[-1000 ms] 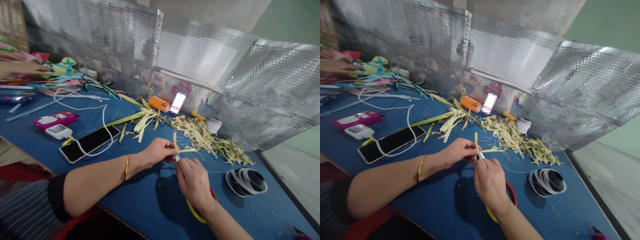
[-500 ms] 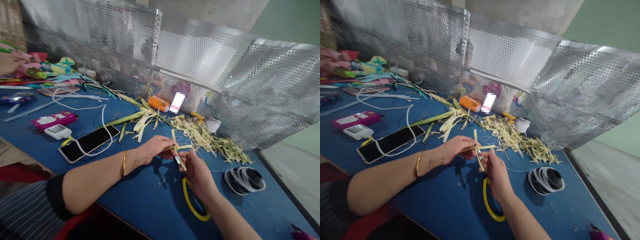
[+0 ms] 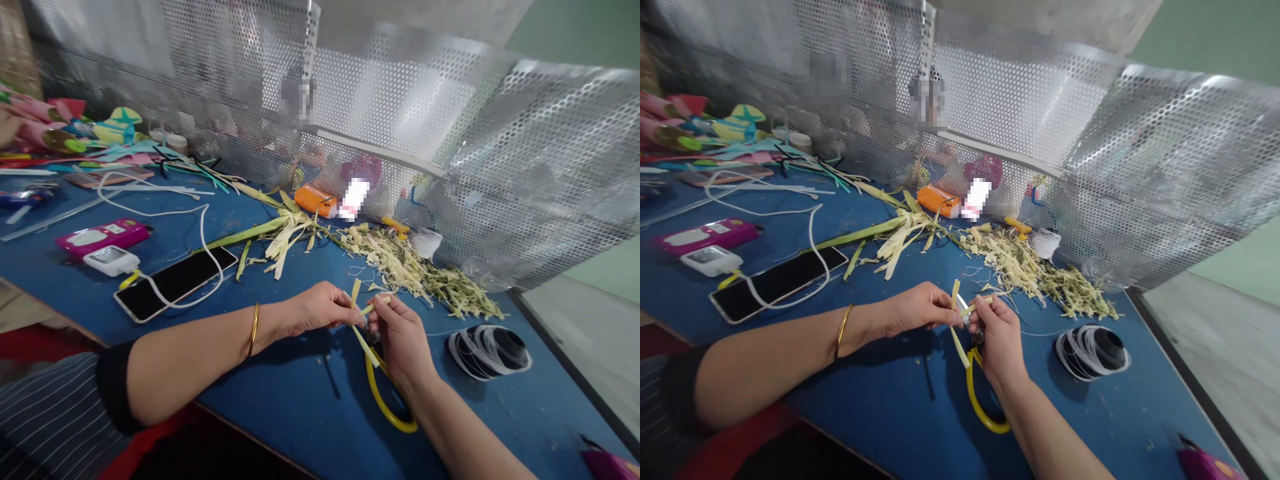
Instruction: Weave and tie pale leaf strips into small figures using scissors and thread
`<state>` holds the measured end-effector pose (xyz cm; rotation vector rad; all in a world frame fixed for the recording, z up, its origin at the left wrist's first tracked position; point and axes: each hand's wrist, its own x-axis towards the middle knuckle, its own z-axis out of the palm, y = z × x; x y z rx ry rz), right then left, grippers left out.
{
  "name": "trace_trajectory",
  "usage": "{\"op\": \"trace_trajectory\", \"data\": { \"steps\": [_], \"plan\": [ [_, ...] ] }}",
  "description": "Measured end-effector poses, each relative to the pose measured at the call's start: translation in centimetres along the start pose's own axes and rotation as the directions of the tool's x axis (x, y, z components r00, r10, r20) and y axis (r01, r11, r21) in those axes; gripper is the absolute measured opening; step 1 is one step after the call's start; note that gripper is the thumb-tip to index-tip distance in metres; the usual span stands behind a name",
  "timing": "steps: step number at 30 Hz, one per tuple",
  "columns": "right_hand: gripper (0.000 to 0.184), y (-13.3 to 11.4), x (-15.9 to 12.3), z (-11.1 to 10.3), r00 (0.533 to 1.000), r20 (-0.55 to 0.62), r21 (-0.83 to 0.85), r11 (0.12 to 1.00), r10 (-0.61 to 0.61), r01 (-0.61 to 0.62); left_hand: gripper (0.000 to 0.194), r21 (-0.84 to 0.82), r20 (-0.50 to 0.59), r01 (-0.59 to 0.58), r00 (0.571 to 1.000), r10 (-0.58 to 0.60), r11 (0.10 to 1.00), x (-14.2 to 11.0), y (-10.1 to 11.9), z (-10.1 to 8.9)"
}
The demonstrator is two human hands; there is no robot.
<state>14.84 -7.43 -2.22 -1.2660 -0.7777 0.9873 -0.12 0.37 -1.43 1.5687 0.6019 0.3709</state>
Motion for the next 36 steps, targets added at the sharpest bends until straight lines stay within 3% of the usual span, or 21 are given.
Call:
{"op": "trace_trajectory", "data": {
  "steps": [2,4,6,8,10,14,18,23,26,28,30,32,36],
  "plan": [
    [0.026,-0.1,0.2,-0.5,0.994,-0.005,-0.184,0.977,-0.111,0.108,0.026,-0.002,-0.004,0.022,1.0,-0.022,1.0,-0.1,0.1,0.0],
    [0.02,-0.6,0.4,-0.9,0.955,0.032,-0.434,0.857,-0.294,0.279,0.027,0.004,-0.018,0.058,0.998,-0.058,0.998,-0.2,0.2,0.2],
    [0.017,-1.1,0.3,-1.0,0.886,0.164,-0.587,0.679,-0.434,0.441,0.026,-0.002,-0.034,0.067,0.997,-0.067,0.998,-0.2,0.1,0.4],
    [0.012,-1.5,0.0,-0.9,0.842,0.316,-0.602,0.594,-0.437,0.534,0.021,-0.009,-0.051,0.047,0.998,-0.047,0.999,-0.2,0.1,0.8],
    [0.015,-1.6,-0.3,-0.6,0.856,0.349,-0.577,0.632,-0.381,0.517,0.019,0.024,-0.066,0.031,0.997,-0.03,0.999,-0.2,0.1,1.1],
    [0.022,-1.2,-0.7,-0.2,0.953,0.186,-0.5,0.812,-0.24,0.302,0.019,0.095,-0.052,-0.012,0.999,0.017,0.995,-0.5,0.3,1.3],
    [0.023,-0.7,-1.0,-0.1,0.965,0.116,-0.447,0.855,-0.237,0.263,0.015,0.077,0.019,-0.033,0.999,0.031,0.996,-0.6,0.4,1.2],
    [0.023,-0.4,-1.2,0.1,0.945,0.095,-0.52,0.794,-0.313,0.315,0.018,0.106,0.086,-0.067,0.995,0.058,0.992,-0.5,-0.3,1.5],
    [0.024,-0.6,-0.7,-0.2,0.93,0.138,-0.573,0.739,-0.339,0.355,0.017,0.075,0.07,-0.078,0.995,0.073,0.994,-0.4,-0.6,1.7],
    [0.02,-1.2,-0.3,-0.8,0.876,0.189,-0.636,0.624,-0.444,0.454,0.022,0.024,0.003,-0.037,0.999,0.037,0.999,-0.4,-0.4,1.7],
    [0.017,-1.9,0.1,-1.4,0.784,0.22,-0.702,0.464,-0.58,0.54,0.031,-0.073,-0.089,0.023,0.996,-0.029,0.997,-0.3,-0.1,1.5],
    [0.021,-2.6,0.2,-2.0,0.732,0.205,-0.757,0.369,-0.65,0.539,0.038,-0.194,-0.168,0.061,0.981,-0.094,0.979,-0.2,0.5,1.0],
    [0.029,-2.7,0.0,-2.1,0.823,0.243,-0.788,0.391,-0.513,0.476,0.039,-0.378,-0.214,0.058,0.965,-0.148,0.924,-0.1,1.3,0.2]
  ]
}}
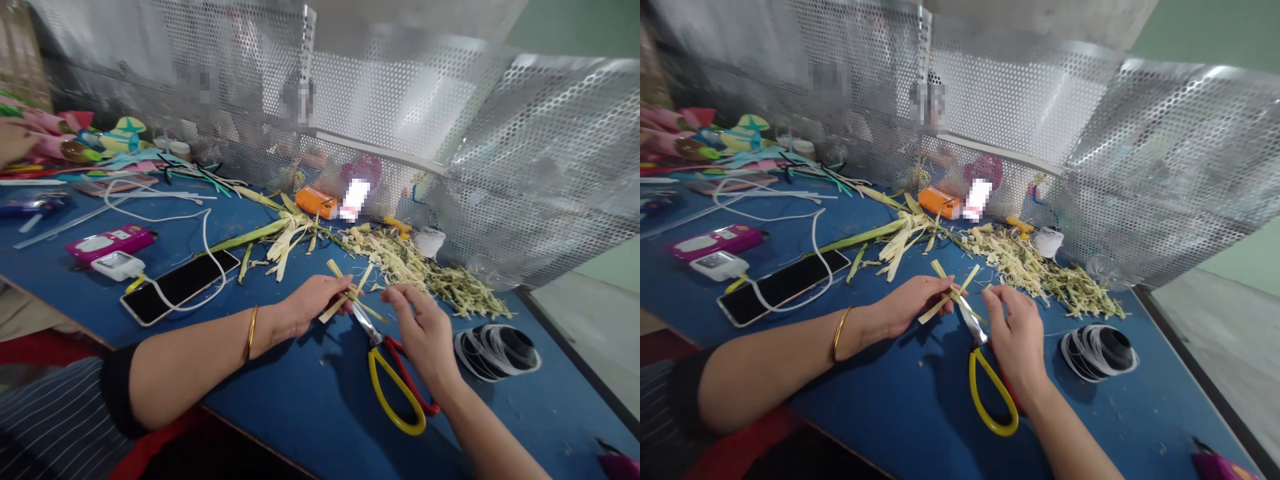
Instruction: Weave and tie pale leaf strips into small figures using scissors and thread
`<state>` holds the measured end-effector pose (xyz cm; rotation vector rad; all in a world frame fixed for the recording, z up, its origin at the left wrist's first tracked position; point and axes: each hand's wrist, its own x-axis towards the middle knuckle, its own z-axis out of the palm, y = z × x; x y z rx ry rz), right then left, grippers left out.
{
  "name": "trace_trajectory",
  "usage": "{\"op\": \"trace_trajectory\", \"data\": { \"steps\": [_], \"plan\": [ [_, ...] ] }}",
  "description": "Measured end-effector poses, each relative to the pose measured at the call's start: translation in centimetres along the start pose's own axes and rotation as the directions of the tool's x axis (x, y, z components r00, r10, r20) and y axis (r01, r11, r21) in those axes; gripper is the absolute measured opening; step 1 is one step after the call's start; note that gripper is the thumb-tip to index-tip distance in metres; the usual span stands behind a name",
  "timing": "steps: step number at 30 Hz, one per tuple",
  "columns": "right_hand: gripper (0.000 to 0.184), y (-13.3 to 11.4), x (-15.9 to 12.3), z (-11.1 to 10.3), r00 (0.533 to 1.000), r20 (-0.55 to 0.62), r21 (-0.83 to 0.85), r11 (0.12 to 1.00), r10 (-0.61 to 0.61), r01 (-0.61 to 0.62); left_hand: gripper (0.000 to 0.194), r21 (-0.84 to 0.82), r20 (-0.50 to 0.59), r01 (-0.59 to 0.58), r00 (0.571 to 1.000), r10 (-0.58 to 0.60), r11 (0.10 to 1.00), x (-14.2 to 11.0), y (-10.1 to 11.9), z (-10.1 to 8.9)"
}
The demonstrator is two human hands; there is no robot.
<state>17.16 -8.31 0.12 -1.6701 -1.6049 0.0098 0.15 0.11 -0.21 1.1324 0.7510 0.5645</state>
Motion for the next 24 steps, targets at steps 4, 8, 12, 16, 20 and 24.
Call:
{"op": "trace_trajectory", "data": {
  "steps": [4,8,12,16,20,24],
  "plan": [
    [0.023,-0.3,-0.5,1.1,0.968,0.211,0.008,0.991,-0.136,0.137,0.025,0.003,0.003,0.005,1.0,-0.005,1.0,0.0,-0.2,0.0],
    [0.029,-0.6,-0.9,1.6,0.943,0.213,-0.05,0.961,-0.255,0.271,0.016,0.061,-0.005,-0.034,0.999,0.035,0.998,0.2,-0.9,0.3],
    [0.031,-1.3,-1.2,1.4,0.938,0.169,-0.054,0.947,-0.304,0.316,0.008,0.062,-0.045,-0.064,0.997,0.067,0.996,0.4,-1.0,0.4],
    [0.032,-2.0,-1.5,1.4,0.929,0.163,-0.037,0.939,-0.332,0.342,0.008,0.065,-0.052,-0.048,0.997,0.052,0.997,0.5,-0.8,0.3],
    [0.033,-1.8,-1.4,1.3,0.95,0.215,0.055,0.974,-0.227,0.22,0.009,0.049,-0.039,-0.036,0.999,0.038,0.998,0.7,-0.8,0.0],
    [0.043,-0.7,-0.4,0.8,0.934,0.335,0.322,0.916,0.125,-0.238,0.021,0.042,0.049,-0.001,0.999,-0.001,0.999,0.7,-0.5,-0.3]
  ]
}}
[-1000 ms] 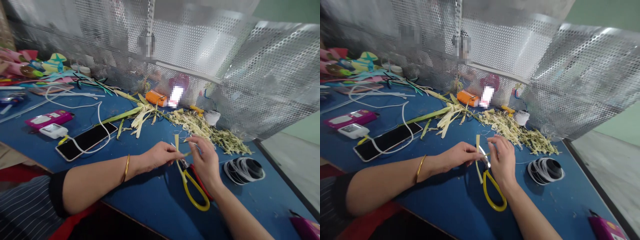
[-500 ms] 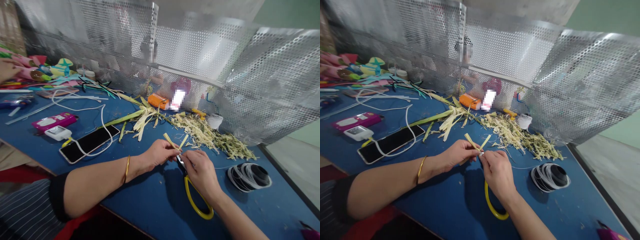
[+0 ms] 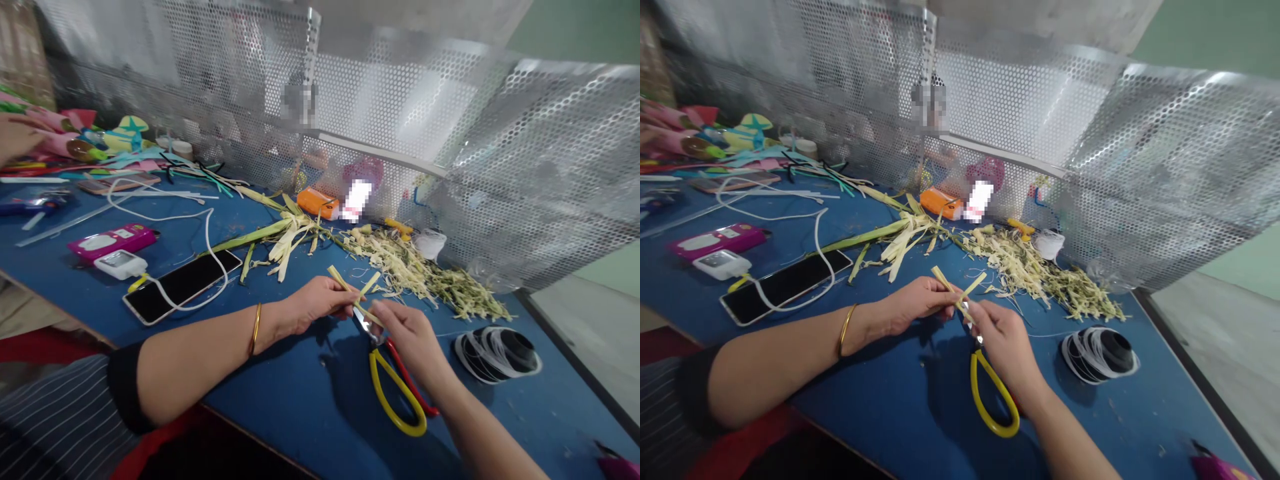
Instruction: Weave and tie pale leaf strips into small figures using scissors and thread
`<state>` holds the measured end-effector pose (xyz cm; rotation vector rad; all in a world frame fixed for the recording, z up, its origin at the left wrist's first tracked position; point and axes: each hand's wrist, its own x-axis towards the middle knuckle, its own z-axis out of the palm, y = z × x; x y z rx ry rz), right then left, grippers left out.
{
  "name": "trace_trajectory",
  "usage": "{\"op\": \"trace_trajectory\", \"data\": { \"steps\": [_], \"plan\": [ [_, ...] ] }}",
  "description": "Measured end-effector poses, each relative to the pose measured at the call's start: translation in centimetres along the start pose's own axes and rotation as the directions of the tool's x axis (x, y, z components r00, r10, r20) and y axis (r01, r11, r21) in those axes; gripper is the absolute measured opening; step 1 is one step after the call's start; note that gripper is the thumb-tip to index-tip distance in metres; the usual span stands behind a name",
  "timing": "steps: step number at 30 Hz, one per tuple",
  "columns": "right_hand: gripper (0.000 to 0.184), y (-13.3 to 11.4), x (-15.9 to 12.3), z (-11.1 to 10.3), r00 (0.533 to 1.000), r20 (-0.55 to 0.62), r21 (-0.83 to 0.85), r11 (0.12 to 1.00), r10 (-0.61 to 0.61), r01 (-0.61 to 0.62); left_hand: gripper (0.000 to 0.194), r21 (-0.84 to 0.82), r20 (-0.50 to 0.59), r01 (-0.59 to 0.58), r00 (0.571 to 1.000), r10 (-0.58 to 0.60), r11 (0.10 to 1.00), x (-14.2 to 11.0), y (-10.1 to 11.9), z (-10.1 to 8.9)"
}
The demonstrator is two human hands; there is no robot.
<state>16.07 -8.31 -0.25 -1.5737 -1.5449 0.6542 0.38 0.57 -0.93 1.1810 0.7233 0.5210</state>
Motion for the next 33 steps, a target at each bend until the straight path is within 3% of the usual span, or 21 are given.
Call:
{"op": "trace_trajectory", "data": {
  "steps": [3,7,9,14,22,26,28,31,33],
  "plan": [
    [0.043,0.4,0.6,-0.4,0.976,-0.022,0.357,0.914,0.216,-0.194,0.039,0.047,0.055,0.002,0.998,-0.005,0.999,-0.1,0.1,0.0],
    [0.036,0.5,0.6,0.3,0.943,0.052,0.603,0.742,0.329,-0.293,0.032,0.119,0.092,-0.022,0.996,0.011,0.993,-0.3,-0.3,0.2],
    [0.032,0.3,0.4,0.7,0.946,0.002,0.627,0.737,0.324,-0.253,0.024,0.153,0.103,-0.041,0.994,0.025,0.987,-0.4,-0.4,0.3],
    [0.025,0.3,0.1,1.2,0.945,-0.173,0.544,0.826,0.279,-0.145,0.016,0.214,0.119,-0.051,0.993,0.026,0.976,-0.8,-0.1,0.5],
    [0.026,0.7,0.3,1.5,0.934,-0.161,0.618,0.77,0.32,-0.158,0.019,0.277,0.207,-0.12,0.976,0.062,0.953,-0.8,-0.3,0.3],
    [0.031,1.2,0.8,0.6,0.949,-0.175,0.51,0.848,0.263,-0.141,0.021,0.209,0.16,-0.101,0.985,0.068,0.973,-0.8,0.0,0.3],
    [0.035,1.6,1.1,-0.1,0.935,-0.297,0.372,0.925,0.194,-0.073,0.03,0.156,0.132,-0.079,0.99,0.059,0.985,-0.8,0.3,0.4],
    [0.033,1.7,1.2,-1.1,0.864,-0.498,-0.029,0.997,-0.077,0.073,0.034,0.15,0.115,-0.057,0.993,0.04,0.987,-0.9,0.5,0.6],
    [0.025,1.4,1.0,-1.3,0.859,-0.43,-0.288,0.944,-0.278,0.162,0.031,0.211,0.117,-0.086,0.991,0.062,0.974,-1.0,0.3,0.8]
  ]
}}
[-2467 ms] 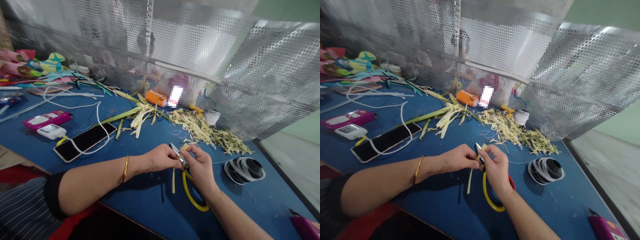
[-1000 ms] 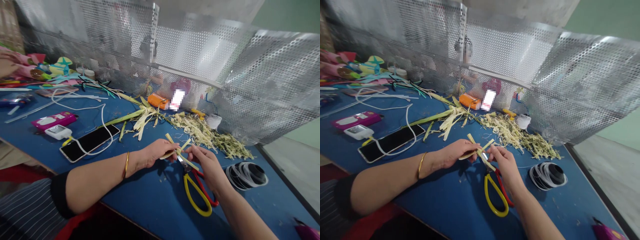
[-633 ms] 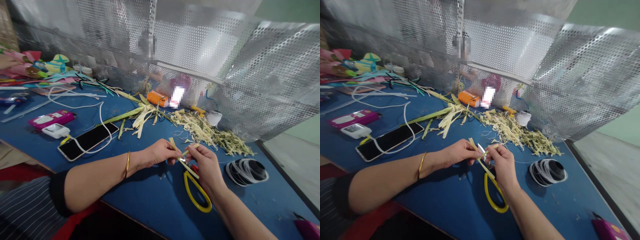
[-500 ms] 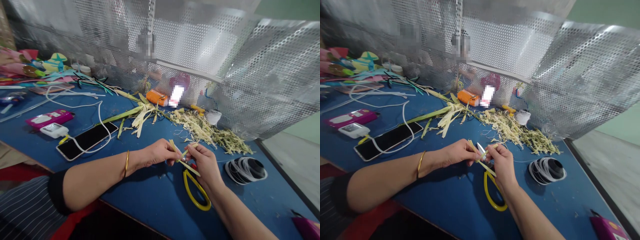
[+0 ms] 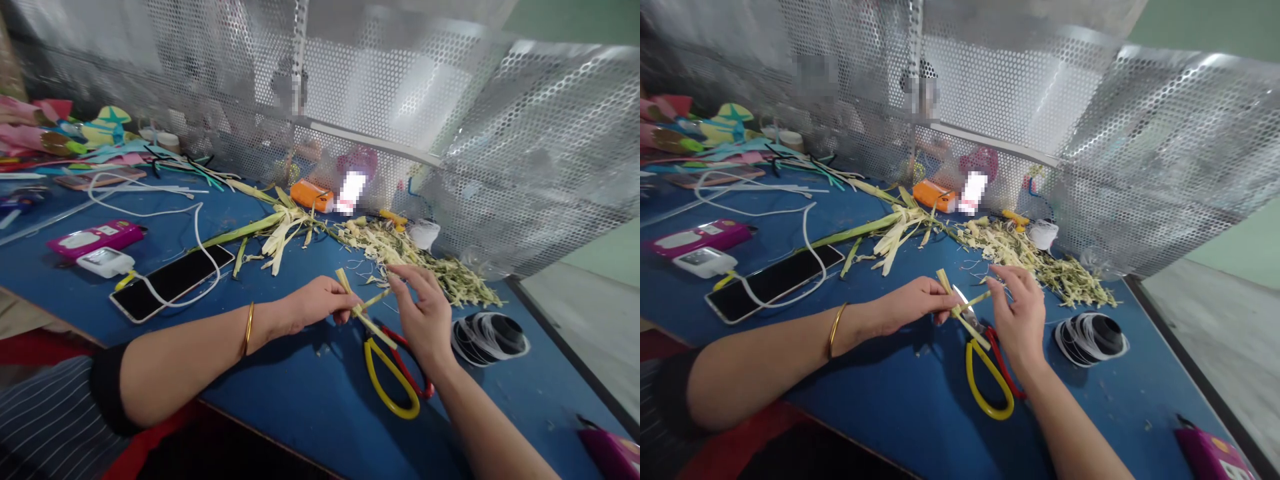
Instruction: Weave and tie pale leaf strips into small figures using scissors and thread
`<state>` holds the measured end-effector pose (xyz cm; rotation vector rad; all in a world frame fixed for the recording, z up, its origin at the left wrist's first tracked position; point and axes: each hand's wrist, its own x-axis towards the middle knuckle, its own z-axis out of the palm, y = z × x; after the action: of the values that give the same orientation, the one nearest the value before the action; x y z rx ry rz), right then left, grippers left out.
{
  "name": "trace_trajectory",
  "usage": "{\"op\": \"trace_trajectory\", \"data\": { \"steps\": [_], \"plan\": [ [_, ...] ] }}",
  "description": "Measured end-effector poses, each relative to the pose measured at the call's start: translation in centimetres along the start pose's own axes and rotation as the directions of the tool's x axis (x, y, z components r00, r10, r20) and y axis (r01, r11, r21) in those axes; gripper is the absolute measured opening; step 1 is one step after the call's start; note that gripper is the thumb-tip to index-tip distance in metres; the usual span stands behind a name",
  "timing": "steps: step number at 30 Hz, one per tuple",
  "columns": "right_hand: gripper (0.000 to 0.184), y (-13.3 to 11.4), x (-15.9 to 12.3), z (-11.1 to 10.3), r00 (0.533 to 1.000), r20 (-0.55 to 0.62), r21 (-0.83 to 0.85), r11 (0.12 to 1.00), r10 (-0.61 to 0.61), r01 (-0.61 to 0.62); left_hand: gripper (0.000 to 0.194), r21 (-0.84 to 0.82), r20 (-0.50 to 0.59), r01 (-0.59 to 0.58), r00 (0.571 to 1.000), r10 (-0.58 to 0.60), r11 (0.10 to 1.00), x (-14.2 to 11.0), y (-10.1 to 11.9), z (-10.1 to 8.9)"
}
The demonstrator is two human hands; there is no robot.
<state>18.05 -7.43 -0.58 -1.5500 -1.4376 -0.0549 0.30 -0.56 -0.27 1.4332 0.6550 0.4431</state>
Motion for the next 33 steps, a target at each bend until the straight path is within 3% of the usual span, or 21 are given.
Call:
{"op": "trace_trajectory", "data": {
  "steps": [2,5,9,12,17,19,21,23,24,26,27,29,31,33],
  "plan": [
    [0.019,-0.6,-0.3,0.0,0.981,0.148,-0.051,0.989,-0.129,0.138,0.029,0.098,-0.001,-0.024,1.0,0.024,0.995,-0.1,-0.4,0.3],
    [0.016,-1.5,-0.9,0.5,0.941,0.304,0.053,0.989,-0.148,0.138,0.028,0.229,0.004,-0.017,1.0,0.017,0.973,-0.2,-0.8,0.6],
    [0.022,-1.8,-1.6,1.1,0.962,0.27,0.132,0.987,0.052,-0.09,0.027,0.299,0.034,-0.056,0.998,0.048,0.953,-0.3,-0.8,0.6],
    [0.024,-1.5,-1.9,1.3,0.949,0.228,0.162,0.953,0.217,-0.256,0.029,0.342,0.068,-0.132,0.991,0.115,0.931,-0.4,-0.6,0.4],
    [0.027,-1.2,-2.0,1.6,0.933,0.214,0.15,0.934,0.29,-0.325,0.028,0.301,0.08,-0.135,0.99,0.116,0.944,-0.3,-0.9,0.4],
    [0.025,-1.3,-1.6,1.2,0.97,0.161,0.075,0.978,0.181,-0.194,0.025,0.197,0.048,-0.112,0.993,0.104,0.974,-0.3,-0.9,0.5],
    [0.017,-1.6,-1.2,0.4,0.997,0.04,-0.051,0.997,-0.058,0.06,0.024,0.043,-0.026,-0.071,0.997,0.072,0.997,-0.3,-0.5,0.5],
    [0.012,-2.0,-1.1,-0.4,0.951,-0.079,-0.195,0.94,-0.299,0.279,0.021,-0.135,-0.103,-0.032,0.995,0.018,0.99,-0.3,0.0,0.4],
    [0.009,-2.2,-1.1,-0.7,0.926,-0.104,-0.239,0.913,-0.362,0.33,0.017,-0.218,-0.13,-0.024,0.991,-0.005,0.976,-0.3,0.2,0.3],
    [0.011,-2.6,-1.5,-0.6,0.931,-0.046,-0.202,0.916,-0.363,0.347,0.008,-0.349,-0.165,-0.04,0.986,-0.019,0.936,-0.3,0.6,0.2],
    [0.014,-2.7,-1.8,-0.3,0.954,0.028,-0.131,0.945,-0.298,0.299,0.008,-0.391,-0.18,-0.058,0.984,-0.014,0.919,-0.3,0.6,0.3],
    [0.023,-2.8,-2.4,0.8,0.973,0.213,0.049,0.996,-0.083,0.074,0.014,-0.443,-0.201,-0.079,0.98,-0.013,0.893,-0.1,0.5,0.4],
    [0.032,-2.8,-2.8,1.9,0.918,0.378,0.186,0.961,0.12,-0.202,0.024,-0.48,-0.207,-0.066,0.978,-0.04,0.875,0.0,0.3,0.7],
    [0.035,-2.9,-3.0,2.7,0.856,0.471,0.261,0.893,0.213,-0.366,0.029,-0.505,-0.211,-0.042,0.975,-0.076,0.862,0.0,0.2,0.9]
  ]
}}
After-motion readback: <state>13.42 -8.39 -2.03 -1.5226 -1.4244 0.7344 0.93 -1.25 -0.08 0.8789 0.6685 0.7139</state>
